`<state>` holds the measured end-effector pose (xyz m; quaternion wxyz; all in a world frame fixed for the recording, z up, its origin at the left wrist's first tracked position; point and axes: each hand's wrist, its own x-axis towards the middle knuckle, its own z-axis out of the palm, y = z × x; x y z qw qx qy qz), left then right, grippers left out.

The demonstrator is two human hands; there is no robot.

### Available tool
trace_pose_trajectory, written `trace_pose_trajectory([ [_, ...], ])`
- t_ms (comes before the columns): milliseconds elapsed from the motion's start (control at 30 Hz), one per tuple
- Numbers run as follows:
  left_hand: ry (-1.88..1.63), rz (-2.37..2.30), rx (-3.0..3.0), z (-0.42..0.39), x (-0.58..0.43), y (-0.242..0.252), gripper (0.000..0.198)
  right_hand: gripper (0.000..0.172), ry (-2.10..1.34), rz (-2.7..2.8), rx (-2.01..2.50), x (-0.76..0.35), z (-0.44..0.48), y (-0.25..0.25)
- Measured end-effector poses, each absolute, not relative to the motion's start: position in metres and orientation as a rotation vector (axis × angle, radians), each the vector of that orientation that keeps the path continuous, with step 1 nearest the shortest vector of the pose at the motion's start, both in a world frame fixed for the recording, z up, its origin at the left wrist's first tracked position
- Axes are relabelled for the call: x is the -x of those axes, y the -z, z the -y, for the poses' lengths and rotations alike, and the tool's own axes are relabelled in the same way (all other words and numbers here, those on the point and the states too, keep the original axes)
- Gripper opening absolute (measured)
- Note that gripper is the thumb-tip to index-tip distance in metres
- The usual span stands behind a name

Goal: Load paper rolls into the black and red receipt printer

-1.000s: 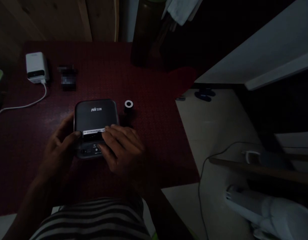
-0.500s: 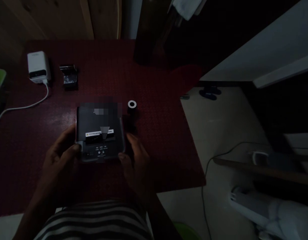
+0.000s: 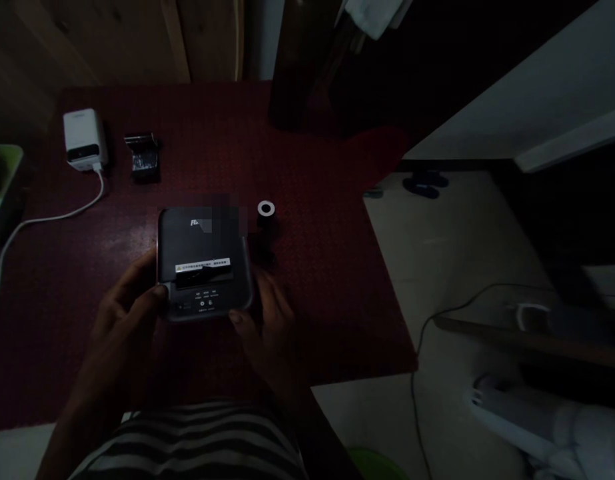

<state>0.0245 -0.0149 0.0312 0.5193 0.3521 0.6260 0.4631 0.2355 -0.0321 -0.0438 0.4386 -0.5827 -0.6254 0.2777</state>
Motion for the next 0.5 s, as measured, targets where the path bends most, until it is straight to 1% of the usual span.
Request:
trace_pose_trajectory([
  [267, -1.133, -1.548, -0.935, 0.018, -0.024, -0.024, 0.051, 0.066, -0.691, 1.558, 1.458, -0.235, 0.035, 0.041],
  [433, -1.169, -1.542, -1.004, 0.021, -0.019, -0.016, 0.053, 0.07, -0.715, 1.661, 1.429, -0.25, 0.028, 0.029],
  [500, -1.187, -1.491, -1.04, 0.022, -0.017, -0.009, 0.057, 0.061, -0.632, 1.722, 1.409, -0.259, 0.019, 0.015],
])
